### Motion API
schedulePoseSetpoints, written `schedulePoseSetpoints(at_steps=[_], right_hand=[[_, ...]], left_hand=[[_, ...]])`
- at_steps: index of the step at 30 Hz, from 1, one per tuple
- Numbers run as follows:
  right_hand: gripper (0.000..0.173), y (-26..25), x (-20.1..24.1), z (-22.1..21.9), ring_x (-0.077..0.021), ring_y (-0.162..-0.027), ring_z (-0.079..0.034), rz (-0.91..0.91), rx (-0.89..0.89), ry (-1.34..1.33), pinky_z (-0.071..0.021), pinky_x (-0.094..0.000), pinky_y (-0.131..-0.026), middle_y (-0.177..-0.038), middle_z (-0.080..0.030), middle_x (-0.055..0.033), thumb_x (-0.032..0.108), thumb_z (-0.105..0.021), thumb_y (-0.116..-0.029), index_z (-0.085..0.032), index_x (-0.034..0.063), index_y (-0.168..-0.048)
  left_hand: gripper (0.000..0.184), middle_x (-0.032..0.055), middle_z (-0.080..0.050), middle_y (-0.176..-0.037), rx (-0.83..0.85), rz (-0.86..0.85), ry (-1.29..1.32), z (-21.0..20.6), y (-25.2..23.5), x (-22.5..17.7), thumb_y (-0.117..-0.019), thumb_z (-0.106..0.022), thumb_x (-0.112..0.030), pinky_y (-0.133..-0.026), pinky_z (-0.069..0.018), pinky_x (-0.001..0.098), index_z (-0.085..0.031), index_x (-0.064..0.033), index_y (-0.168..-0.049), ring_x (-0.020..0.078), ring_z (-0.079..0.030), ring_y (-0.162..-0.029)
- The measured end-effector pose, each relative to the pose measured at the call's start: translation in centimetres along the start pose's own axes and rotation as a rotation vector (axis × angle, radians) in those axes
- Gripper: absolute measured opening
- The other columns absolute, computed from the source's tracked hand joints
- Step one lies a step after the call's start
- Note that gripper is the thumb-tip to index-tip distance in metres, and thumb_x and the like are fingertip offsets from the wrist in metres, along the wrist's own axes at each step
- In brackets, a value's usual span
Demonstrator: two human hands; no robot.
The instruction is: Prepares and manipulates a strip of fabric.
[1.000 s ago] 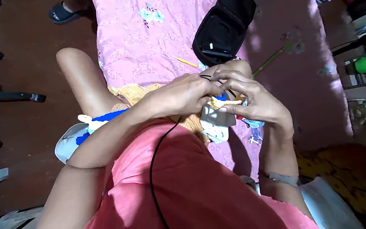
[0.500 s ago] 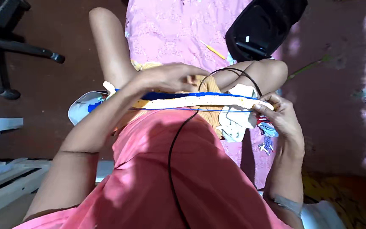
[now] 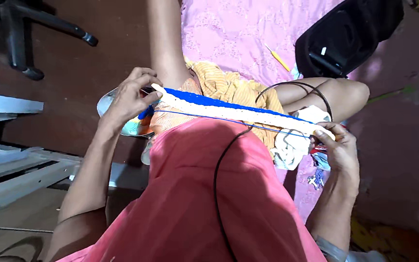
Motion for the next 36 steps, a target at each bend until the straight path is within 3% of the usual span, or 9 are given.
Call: schedulePoseSetpoints(at_steps=[3,7,14,17,20,25,27,30,36], right_hand=[[0.018,0.2,0.1,-0.1,-0.0016,-0.064,-0.064,-0.009,-0.021,0.013,-0.0576,-0.0195,-0.061,-0.082,-0.067,0.0084,0.007,-0.055,-0.0960,-0.061,0.0038,-0.112],[0.018,0.0,0.2,-0.2,-0.0014,-0.062,-0.064,-0.026,-0.028,0.022,-0.0573,-0.0188,-0.059,-0.082,-0.067,0.0082,0.007,-0.055,-0.0958,-0.061,0.0032,-0.113],[0.019,-0.1,0.5,0.0,-0.0031,-0.062,-0.064,-0.056,0.001,0.036,-0.0578,-0.0208,-0.059,-0.082,-0.067,0.0068,0.009,-0.056,-0.0952,-0.061,0.0038,-0.113],[0.018,-0.1,0.7,0.1,-0.0026,-0.062,-0.064,-0.072,0.031,0.030,-0.0577,-0.0204,-0.059,-0.081,-0.067,0.0071,0.008,-0.055,-0.0952,-0.060,0.0043,-0.112],[0.018,-0.3,0.8,0.4,-0.0034,-0.063,-0.065,-0.078,0.071,0.026,-0.0583,-0.0209,-0.060,-0.082,-0.067,0.0064,0.008,-0.055,-0.0955,-0.060,0.0043,-0.113],[0.020,-0.2,0.9,1.2,-0.0040,-0.066,-0.066,-0.098,0.149,0.065,-0.0594,-0.0230,-0.064,-0.085,-0.067,0.0061,0.012,-0.054,-0.0958,-0.059,0.0049,-0.114],[0.020,-0.3,1.2,1.4,-0.0043,-0.070,-0.066,-0.095,0.170,0.086,-0.0596,-0.0234,-0.066,-0.087,-0.068,0.0056,0.013,-0.056,-0.0946,-0.060,0.0053,-0.113],[0.019,-0.3,1.5,1.5,-0.0038,-0.069,-0.067,-0.090,0.157,0.099,-0.0594,-0.0228,-0.068,-0.085,-0.068,0.0065,0.011,-0.056,-0.0935,-0.061,0.0056,-0.111],[0.018,-0.4,1.1,1.4,-0.0032,-0.067,-0.066,-0.080,0.133,0.077,-0.0587,-0.0220,-0.066,-0.081,-0.067,0.0076,0.009,-0.056,-0.0933,-0.061,0.0054,-0.110]], left_hand=[[0.034,0.0253,-0.056,-0.135,-0.068,-0.080,-0.086,-0.7,1.1,-0.6,-0.0883,-0.075,-0.030,-0.097,-0.0478,0.0601,-0.071,0.0005,-0.103,0.0410,-0.058,-0.121],[0.030,0.0281,-0.057,-0.134,-0.134,-0.177,-0.083,-2.7,2.4,-0.7,-0.0921,-0.072,-0.027,-0.097,-0.0501,0.0568,-0.070,0.0026,-0.095,0.0418,-0.059,-0.122],[0.025,0.0261,-0.062,-0.127,-0.162,-0.165,-0.036,-3.3,2.0,0.3,-0.0971,-0.066,-0.020,-0.095,-0.0526,0.0507,-0.069,0.0046,-0.098,0.0374,-0.064,-0.114],[0.023,0.0215,-0.064,-0.119,-0.171,-0.056,0.136,-2.3,1.2,1.1,-0.0961,-0.066,-0.016,-0.087,-0.0557,0.0368,-0.067,0.0064,-0.100,0.0230,-0.066,-0.103],[0.018,0.0101,-0.065,-0.109,-0.186,0.036,0.316,-2.0,0.8,2.1,-0.0946,-0.066,-0.013,-0.081,-0.0536,0.0235,-0.065,0.0031,-0.102,0.0058,-0.063,-0.091],[0.018,0.0018,-0.064,-0.089,-0.175,0.070,0.303,-2.5,0.0,2.0,-0.0963,-0.066,-0.016,-0.072,-0.0522,0.0190,-0.062,-0.0001,-0.103,-0.0005,-0.060,-0.074],[0.021,0.0120,-0.065,-0.094,-0.156,0.026,0.164,-2.4,-0.4,1.6,-0.0984,-0.063,-0.016,-0.076,-0.0536,0.0305,-0.062,0.0028,-0.108,0.0121,-0.063,-0.079],[0.033,0.0224,-0.065,-0.122,-0.084,-0.065,0.022,-2.1,-0.6,1.0,-0.1014,-0.056,-0.013,-0.087,-0.0538,0.0448,-0.059,0.0007,-0.131,0.0294,-0.067,-0.100],[0.038,0.0153,-0.059,-0.119,0.063,0.023,0.147,-1.2,-0.3,1.9,-0.0891,-0.074,-0.012,-0.080,-0.0540,0.0328,-0.066,-0.0024,-0.125,0.0182,-0.062,-0.096]])
Point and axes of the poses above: each hand's wrist, its own y-axis away from the middle knuckle, its own z-axis out of the back of the hand, x = y × z, the point moved 1 cm from there along -y, towards the middle knuckle
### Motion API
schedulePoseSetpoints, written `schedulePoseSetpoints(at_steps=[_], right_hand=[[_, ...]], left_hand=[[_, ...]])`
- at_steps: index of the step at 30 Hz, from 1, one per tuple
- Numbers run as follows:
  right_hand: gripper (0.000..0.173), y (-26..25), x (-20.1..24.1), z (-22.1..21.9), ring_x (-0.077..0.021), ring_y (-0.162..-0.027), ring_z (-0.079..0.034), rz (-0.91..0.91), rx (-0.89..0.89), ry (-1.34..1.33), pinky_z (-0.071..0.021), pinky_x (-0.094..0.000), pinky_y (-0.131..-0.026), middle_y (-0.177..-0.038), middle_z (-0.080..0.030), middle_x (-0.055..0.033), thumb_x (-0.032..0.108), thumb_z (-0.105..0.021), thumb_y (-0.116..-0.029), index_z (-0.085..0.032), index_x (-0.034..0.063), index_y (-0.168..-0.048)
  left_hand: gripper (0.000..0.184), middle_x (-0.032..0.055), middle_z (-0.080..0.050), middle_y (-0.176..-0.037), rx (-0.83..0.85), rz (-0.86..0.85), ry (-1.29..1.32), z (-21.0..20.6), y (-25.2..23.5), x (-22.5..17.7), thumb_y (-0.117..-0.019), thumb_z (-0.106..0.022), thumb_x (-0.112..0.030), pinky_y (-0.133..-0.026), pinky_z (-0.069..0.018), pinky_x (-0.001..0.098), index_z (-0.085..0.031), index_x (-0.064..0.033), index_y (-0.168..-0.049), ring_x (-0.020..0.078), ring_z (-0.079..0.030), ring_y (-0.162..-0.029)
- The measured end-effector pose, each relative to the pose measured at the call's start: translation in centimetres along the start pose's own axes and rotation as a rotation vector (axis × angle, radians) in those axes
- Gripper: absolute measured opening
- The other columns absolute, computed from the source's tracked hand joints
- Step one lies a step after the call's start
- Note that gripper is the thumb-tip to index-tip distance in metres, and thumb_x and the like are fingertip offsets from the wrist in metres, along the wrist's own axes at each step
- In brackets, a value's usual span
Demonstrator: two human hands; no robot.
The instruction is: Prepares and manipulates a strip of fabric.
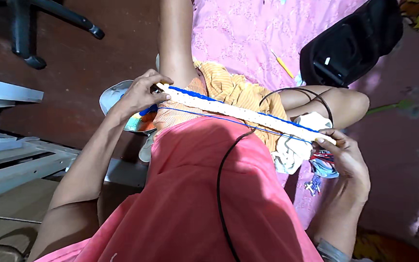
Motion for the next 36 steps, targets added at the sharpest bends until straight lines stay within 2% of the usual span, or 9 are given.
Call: schedulePoseSetpoints(at_steps=[14,22,23,25,26,27,30,33,36], right_hand=[[0.017,0.0,-0.1,-0.1,-0.0030,-0.069,-0.066,-0.020,-0.017,0.011,-0.0587,-0.0223,-0.067,-0.081,-0.067,0.0078,0.010,-0.056,-0.0934,-0.061,0.0056,-0.110],[0.018,0.5,0.2,0.9,-0.0033,-0.072,-0.066,0.001,0.039,-0.011,-0.0584,-0.0233,-0.070,-0.086,-0.068,0.0075,0.009,-0.057,-0.0911,-0.062,0.0085,-0.108],[0.017,0.9,0.4,1.4,-0.0025,-0.072,-0.065,0.019,0.040,-0.027,-0.0578,-0.0225,-0.070,-0.086,-0.068,0.0087,0.009,-0.058,-0.0902,-0.063,0.0109,-0.106],[0.015,1.8,0.8,2.3,-0.0006,-0.069,-0.064,0.051,0.037,-0.084,-0.0563,-0.0203,-0.067,-0.082,-0.069,0.0116,0.013,-0.061,-0.0895,-0.067,0.0181,-0.102],[0.014,2.2,0.9,2.5,0.0006,-0.067,-0.063,0.059,0.042,-0.105,-0.0549,-0.0190,-0.065,-0.080,-0.068,0.0128,0.014,-0.061,-0.0902,-0.067,0.0209,-0.101],[0.015,2.5,0.9,2.7,0.0012,-0.065,-0.062,0.050,0.041,-0.105,-0.0543,-0.0183,-0.064,-0.078,-0.068,0.0131,0.013,-0.060,-0.0902,-0.067,0.0211,-0.100],[0.013,1.7,0.0,2.0,-0.0001,-0.062,-0.060,-0.065,0.027,-0.009,-0.0540,-0.0195,-0.062,-0.075,-0.064,0.0093,0.007,-0.055,-0.0898,-0.061,0.0106,-0.101],[0.010,0.6,-1.2,0.9,-0.0032,-0.058,-0.059,-0.096,0.035,-0.054,-0.0537,-0.0216,-0.058,-0.069,-0.062,0.0059,0.006,-0.056,-0.0888,-0.061,0.0091,-0.097],[0.010,0.2,0.3,0.5,-0.0032,-0.058,-0.059,-0.050,0.039,-0.085,-0.0530,-0.0213,-0.057,-0.070,-0.062,0.0062,0.010,-0.058,-0.0886,-0.063,0.0129,-0.096]], left_hand=[[0.028,0.0177,-0.061,-0.109,0.036,0.104,-0.023,0.0,-0.6,-0.9,-0.0867,-0.078,-0.008,-0.077,-0.0519,0.0412,-0.065,0.0036,-0.108,0.0227,-0.061,-0.086],[0.012,0.0175,-0.066,-0.101,0.112,-0.033,-0.124,2.3,-0.9,-1.9,-0.0918,-0.069,-0.007,-0.080,-0.0511,0.0526,-0.070,0.0030,-0.098,0.0280,-0.064,-0.089],[0.015,0.0154,-0.066,-0.102,0.080,-0.061,-0.101,3.6,-0.7,-2.5,-0.0918,-0.068,-0.010,-0.081,-0.0515,0.0492,-0.069,0.0025,-0.100,0.0243,-0.063,-0.090],[0.016,-0.0007,-0.065,-0.102,0.018,-0.115,-0.014,6.3,-0.5,-3.6,-0.0890,-0.066,-0.019,-0.082,-0.0530,0.0270,-0.066,-0.0065,-0.099,0.0034,-0.061,-0.091],[0.013,-0.0087,-0.066,-0.102,0.027,-0.125,0.057,6.9,-0.8,-3.9,-0.0865,-0.066,-0.020,-0.084,-0.0532,0.0185,-0.065,-0.0127,-0.098,-0.0040,-0.062,-0.093],[0.012,-0.0107,-0.068,-0.099,0.054,-0.106,0.108,6.9,-1.3,-4.3,-0.0843,-0.067,-0.015,-0.083,-0.0529,0.0156,-0.065,-0.0134,-0.096,-0.0062,-0.062,-0.090],[0.012,-0.0047,-0.063,-0.076,0.103,0.149,0.162,5.2,-3.4,-5.2,-0.0874,-0.062,0.008,-0.064,-0.0519,0.0147,-0.063,-0.0034,-0.092,-0.0035,-0.059,-0.065],[0.016,-0.0048,-0.063,-0.072,0.129,0.339,0.225,4.3,-6.0,-3.1,-0.0939,-0.053,0.008,-0.058,-0.0498,0.0148,-0.064,-0.0040,-0.091,-0.0025,-0.057,-0.060],[0.019,-0.0084,-0.065,-0.072,0.127,0.316,0.326,5.8,-5.9,-1.3,-0.0938,-0.052,0.001,-0.055,-0.0495,0.0141,-0.065,-0.0110,-0.087,-0.0037,-0.057,-0.058]])
Point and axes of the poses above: each hand's wrist, its own y-axis away from the middle knuckle, its own z-axis out of the back of the hand, x = y × z, the point moved 1 cm from there along -y, towards the middle knuckle
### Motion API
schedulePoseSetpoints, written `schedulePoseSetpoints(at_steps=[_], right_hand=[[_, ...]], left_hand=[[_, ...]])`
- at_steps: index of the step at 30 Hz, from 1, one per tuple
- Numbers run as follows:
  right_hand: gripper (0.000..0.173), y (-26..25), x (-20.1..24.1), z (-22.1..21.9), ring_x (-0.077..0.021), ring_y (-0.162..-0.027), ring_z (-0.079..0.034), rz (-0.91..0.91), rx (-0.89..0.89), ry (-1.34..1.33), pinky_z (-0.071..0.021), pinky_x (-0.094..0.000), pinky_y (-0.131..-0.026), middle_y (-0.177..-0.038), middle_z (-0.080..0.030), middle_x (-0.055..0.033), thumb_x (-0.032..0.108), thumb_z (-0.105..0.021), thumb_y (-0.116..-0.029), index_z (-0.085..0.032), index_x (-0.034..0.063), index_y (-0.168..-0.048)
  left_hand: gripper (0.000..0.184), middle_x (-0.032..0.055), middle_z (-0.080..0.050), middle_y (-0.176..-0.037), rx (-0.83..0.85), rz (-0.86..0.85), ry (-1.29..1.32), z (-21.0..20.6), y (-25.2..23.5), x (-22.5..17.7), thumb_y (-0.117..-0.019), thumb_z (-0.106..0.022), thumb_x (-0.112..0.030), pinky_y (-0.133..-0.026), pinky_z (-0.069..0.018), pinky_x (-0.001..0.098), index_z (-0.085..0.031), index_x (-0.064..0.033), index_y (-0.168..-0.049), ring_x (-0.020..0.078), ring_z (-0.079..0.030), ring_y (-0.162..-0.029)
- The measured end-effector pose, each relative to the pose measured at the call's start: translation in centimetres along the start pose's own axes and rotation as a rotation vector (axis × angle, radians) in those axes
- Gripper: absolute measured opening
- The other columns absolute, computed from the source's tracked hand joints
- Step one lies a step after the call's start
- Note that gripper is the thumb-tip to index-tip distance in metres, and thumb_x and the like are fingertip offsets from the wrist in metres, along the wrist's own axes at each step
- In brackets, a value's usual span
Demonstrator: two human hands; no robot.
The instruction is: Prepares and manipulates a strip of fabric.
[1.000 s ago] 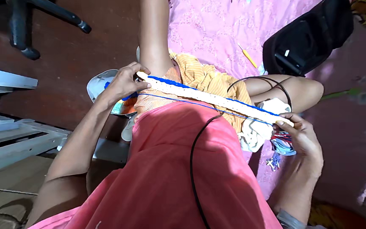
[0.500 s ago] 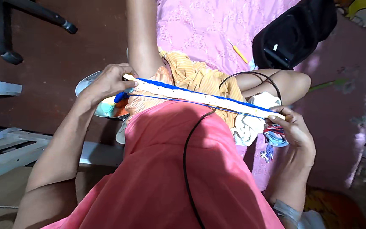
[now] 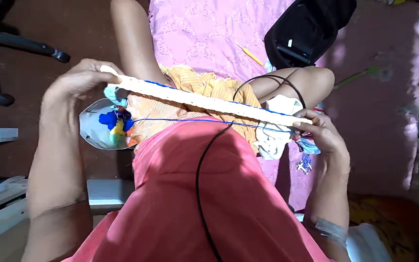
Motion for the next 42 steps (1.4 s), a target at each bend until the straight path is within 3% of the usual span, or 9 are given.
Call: schedulePoseSetpoints(at_steps=[4,10,17,22,27,32,36,40,42], right_hand=[[0.009,-0.9,3.7,-2.1,-0.0035,-0.055,-0.057,0.048,0.062,0.076,-0.0514,-0.0218,-0.052,-0.071,-0.062,0.0044,0.012,-0.057,-0.0898,-0.062,0.0119,-0.097],[0.010,-6.5,6.1,-7.4,-0.0080,-0.049,-0.050,0.109,0.222,0.257,-0.0430,-0.0245,-0.046,-0.065,-0.056,-0.0021,0.016,-0.056,-0.0980,-0.061,0.0075,-0.099],[0.007,-9.0,5.6,-8.1,-0.0072,-0.044,-0.045,0.052,0.259,0.192,-0.0387,-0.0226,-0.042,-0.060,-0.052,-0.0014,0.015,-0.057,-0.0966,-0.062,0.0108,-0.095],[0.006,-8.8,5.8,-8.6,-0.0061,-0.046,-0.048,-0.007,0.254,0.126,-0.0404,-0.0206,-0.044,-0.063,-0.056,-0.0014,0.013,-0.056,-0.0970,-0.061,0.0105,-0.095],[0.005,-9.5,5.8,-9.3,-0.0063,-0.047,-0.051,0.011,0.256,0.061,-0.0434,-0.0214,-0.045,-0.063,-0.057,-0.0005,0.009,-0.058,-0.0942,-0.061,0.0076,-0.091],[0.004,-10.2,6.3,-9.4,-0.0041,-0.051,-0.055,0.031,0.273,0.035,-0.0476,-0.0195,-0.048,-0.066,-0.060,0.0025,0.006,-0.057,-0.0937,-0.061,0.0064,-0.092],[0.005,-10.1,6.4,-9.4,-0.0037,-0.051,-0.055,0.055,0.287,0.012,-0.0470,-0.0193,-0.048,-0.066,-0.060,0.0028,0.006,-0.057,-0.0943,-0.061,0.0064,-0.092],[0.003,-9.9,6.8,-9.5,-0.0038,-0.050,-0.054,0.066,0.286,-0.003,-0.0464,-0.0195,-0.047,-0.065,-0.060,0.0021,0.006,-0.060,-0.0939,-0.061,0.0057,-0.091],[0.003,-9.6,7.2,-9.4,-0.0039,-0.050,-0.052,0.092,0.281,0.011,-0.0444,-0.0198,-0.047,-0.065,-0.059,0.0011,0.006,-0.062,-0.0932,-0.062,0.0036,-0.091]], left_hand=[[0.017,-0.0128,-0.070,-0.073,0.111,-0.080,0.165,5.1,0.3,4.0,-0.0891,-0.059,-0.019,-0.053,-0.0513,0.0128,-0.072,-0.0272,-0.083,-0.0056,-0.061,-0.059],[0.018,-0.0102,-0.061,-0.070,-0.257,0.242,0.149,5.5,0.0,8.5,-0.0959,-0.046,-0.005,-0.053,-0.0484,0.0155,-0.060,-0.0153,-0.088,-0.0027,-0.056,-0.057],[0.015,-0.0023,-0.059,-0.083,-0.292,0.330,0.110,2.2,-2.0,10.5,-0.1009,-0.051,-0.009,-0.064,-0.0495,0.0200,-0.062,-0.0033,-0.110,0.0019,-0.055,-0.066],[0.025,0.0103,-0.065,-0.101,-0.319,0.319,0.057,-2.6,-5.1,10.5,-0.1026,-0.052,-0.017,-0.079,-0.0509,0.0382,-0.065,-0.0007,-0.116,0.0139,-0.058,-0.083],[0.039,0.0297,-0.061,-0.128,-0.571,0.191,-0.179,-3.2,-5.7,10.2,-0.0947,-0.062,-0.010,-0.101,-0.0450,0.0632,-0.061,0.0025,-0.132,0.0428,-0.059,-0.119],[0.045,0.0319,-0.045,-0.149,-0.986,-0.470,-0.402,-5.4,-2.2,4.9,-0.0982,-0.041,-0.004,-0.118,-0.0338,0.0433,-0.051,0.0099,-0.140,0.0396,-0.043,-0.141],[0.040,0.0334,-0.057,-0.135,-0.545,-0.846,-0.495,-13.4,-1.4,-2.3,-0.1042,-0.047,-0.017,-0.112,-0.0389,0.0549,-0.060,0.0116,-0.128,0.0445,-0.052,-0.131],[0.055,0.0204,-0.064,-0.131,0.031,-0.783,-0.564,-20.5,-4.3,-7.8,-0.1008,-0.056,-0.045,-0.105,-0.0439,0.0560,-0.064,-0.0006,-0.132,0.0369,-0.060,-0.123],[0.047,0.0175,-0.069,-0.116,0.259,-0.699,-0.529,-22.4,-5.8,-9.5,-0.0993,-0.062,-0.041,-0.098,-0.0495,0.0538,-0.069,-0.0013,-0.124,0.0329,-0.066,-0.110]])
Point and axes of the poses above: each hand's wrist, its own y-axis away from the middle knuckle, its own z-axis out of the back of the hand, x = y × z, the point moved 1 cm from there along -y, towards the middle knuckle
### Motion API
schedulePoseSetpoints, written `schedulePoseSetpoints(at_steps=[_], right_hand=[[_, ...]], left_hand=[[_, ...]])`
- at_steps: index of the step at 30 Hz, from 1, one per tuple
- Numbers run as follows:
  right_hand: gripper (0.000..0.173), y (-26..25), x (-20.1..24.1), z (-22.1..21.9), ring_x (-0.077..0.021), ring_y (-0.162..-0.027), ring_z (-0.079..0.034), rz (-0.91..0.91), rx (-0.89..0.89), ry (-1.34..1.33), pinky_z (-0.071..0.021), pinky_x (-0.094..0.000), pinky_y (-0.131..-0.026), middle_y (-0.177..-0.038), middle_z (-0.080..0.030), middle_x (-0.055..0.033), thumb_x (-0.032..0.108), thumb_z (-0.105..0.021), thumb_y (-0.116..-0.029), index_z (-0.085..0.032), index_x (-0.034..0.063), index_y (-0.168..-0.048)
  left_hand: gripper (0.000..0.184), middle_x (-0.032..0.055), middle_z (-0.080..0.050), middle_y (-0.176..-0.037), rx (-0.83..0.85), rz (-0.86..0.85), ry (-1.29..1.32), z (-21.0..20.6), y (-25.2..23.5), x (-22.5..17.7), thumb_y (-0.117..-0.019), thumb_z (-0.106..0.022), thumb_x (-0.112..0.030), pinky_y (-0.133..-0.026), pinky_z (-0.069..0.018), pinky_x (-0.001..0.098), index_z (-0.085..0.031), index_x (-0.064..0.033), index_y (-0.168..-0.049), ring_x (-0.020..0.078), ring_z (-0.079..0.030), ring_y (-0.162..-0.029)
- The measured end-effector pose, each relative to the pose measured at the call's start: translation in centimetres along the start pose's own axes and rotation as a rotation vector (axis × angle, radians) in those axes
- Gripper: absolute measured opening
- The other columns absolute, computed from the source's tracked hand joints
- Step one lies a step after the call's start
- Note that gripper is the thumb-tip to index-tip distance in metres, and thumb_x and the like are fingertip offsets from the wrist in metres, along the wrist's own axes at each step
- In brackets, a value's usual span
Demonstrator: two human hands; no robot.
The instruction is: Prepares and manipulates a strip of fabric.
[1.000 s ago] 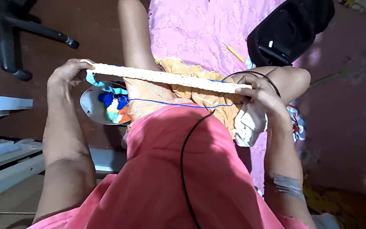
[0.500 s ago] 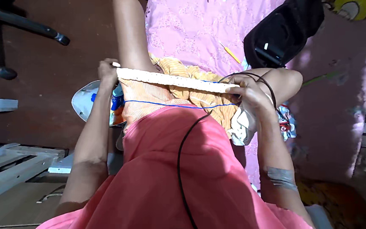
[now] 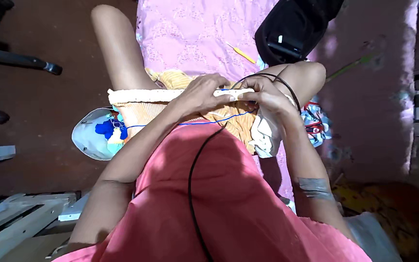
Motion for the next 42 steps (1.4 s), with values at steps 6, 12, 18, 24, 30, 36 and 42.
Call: schedulePoseSetpoints(at_steps=[6,12,18,24,30,36,42], right_hand=[[0.016,0.9,0.6,-0.1,-0.0058,-0.056,-0.056,0.063,-0.032,-0.012,-0.0485,-0.0226,-0.052,-0.078,-0.065,-0.0040,0.004,-0.068,-0.0905,-0.063,0.0000,-0.106],[0.042,1.4,0.9,-0.4,-0.0052,-0.075,-0.066,0.229,0.019,-0.199,-0.0554,-0.0204,-0.063,-0.096,-0.071,-0.0040,-0.003,-0.064,-0.0852,-0.055,0.0001,-0.126],[0.038,1.6,0.8,-0.9,-0.0077,-0.071,-0.065,0.294,-0.022,-0.348,-0.0535,-0.0216,-0.060,-0.100,-0.072,-0.0085,0.001,-0.059,-0.0907,-0.055,-0.0006,-0.129],[0.032,1.3,0.8,-1.5,-0.0091,-0.067,-0.063,0.227,-0.217,-0.041,-0.0546,-0.0277,-0.061,-0.089,-0.068,-0.0063,0.027,-0.066,-0.0954,-0.063,0.0006,-0.113],[0.009,1.3,0.7,-2.8,-0.0056,-0.065,-0.063,0.373,-0.420,-0.076,-0.0558,-0.0237,-0.060,-0.079,-0.067,-0.0031,0.007,-0.071,-0.0906,-0.067,0.0005,-0.093],[0.007,1.4,0.7,-3.5,-0.0052,-0.071,-0.064,0.491,-0.516,-0.022,-0.0552,-0.0226,-0.065,-0.083,-0.068,-0.0049,0.000,-0.071,-0.0866,-0.067,-0.0006,-0.092],[0.023,2.0,1.8,-2.8,-0.0061,-0.071,-0.065,0.377,-0.324,-0.175,-0.0564,-0.0228,-0.064,-0.088,-0.069,-0.0052,-0.004,-0.070,-0.0853,-0.062,-0.0016,-0.107]], left_hand=[[0.016,0.0068,-0.066,-0.084,0.125,0.065,0.259,-0.1,-2.0,-0.5,-0.0995,-0.063,-0.015,-0.074,-0.0505,0.0344,-0.071,-0.0014,-0.102,0.0129,-0.060,-0.075],[0.012,-0.0029,-0.069,-0.091,0.037,0.108,0.664,0.5,-1.1,0.5,-0.0989,-0.057,-0.006,-0.070,-0.0564,0.0190,-0.067,-0.0017,-0.105,0.0004,-0.065,-0.074],[0.011,-0.0055,-0.069,-0.089,0.013,0.109,0.725,0.7,-0.8,0.9,-0.0968,-0.058,-0.005,-0.069,-0.0568,0.0185,-0.066,-0.0042,-0.103,0.0001,-0.065,-0.074],[0.014,0.0012,-0.069,-0.095,-0.145,-0.061,0.446,0.3,-0.5,-0.1,-0.0956,-0.063,-0.007,-0.081,-0.0544,0.0193,-0.068,0.0018,-0.105,0.0002,-0.064,-0.085],[0.016,0.0059,-0.063,-0.101,-0.177,-0.131,0.393,0.3,-0.5,-0.6,-0.0954,-0.063,-0.009,-0.082,-0.0530,0.0191,-0.068,0.0029,-0.105,0.0046,-0.062,-0.089],[0.021,0.0022,-0.068,-0.095,-0.176,-0.080,0.446,0.2,-0.9,-1.6,-0.0943,-0.068,-0.016,-0.076,-0.0553,0.0196,-0.067,-0.0004,-0.108,0.0028,-0.064,-0.082],[0.009,-0.0025,-0.069,-0.092,-0.230,-0.077,0.644,0.2,-1.3,-1.5,-0.0920,-0.067,-0.003,-0.078,-0.0570,0.0199,-0.066,-0.0008,-0.101,0.0014,-0.066,-0.083]])
Point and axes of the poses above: each hand's wrist, its own y-axis away from the middle knuckle, its own z-axis out of the back of the hand, x = y × z, the point moved 1 cm from there along -y, towards the middle knuckle
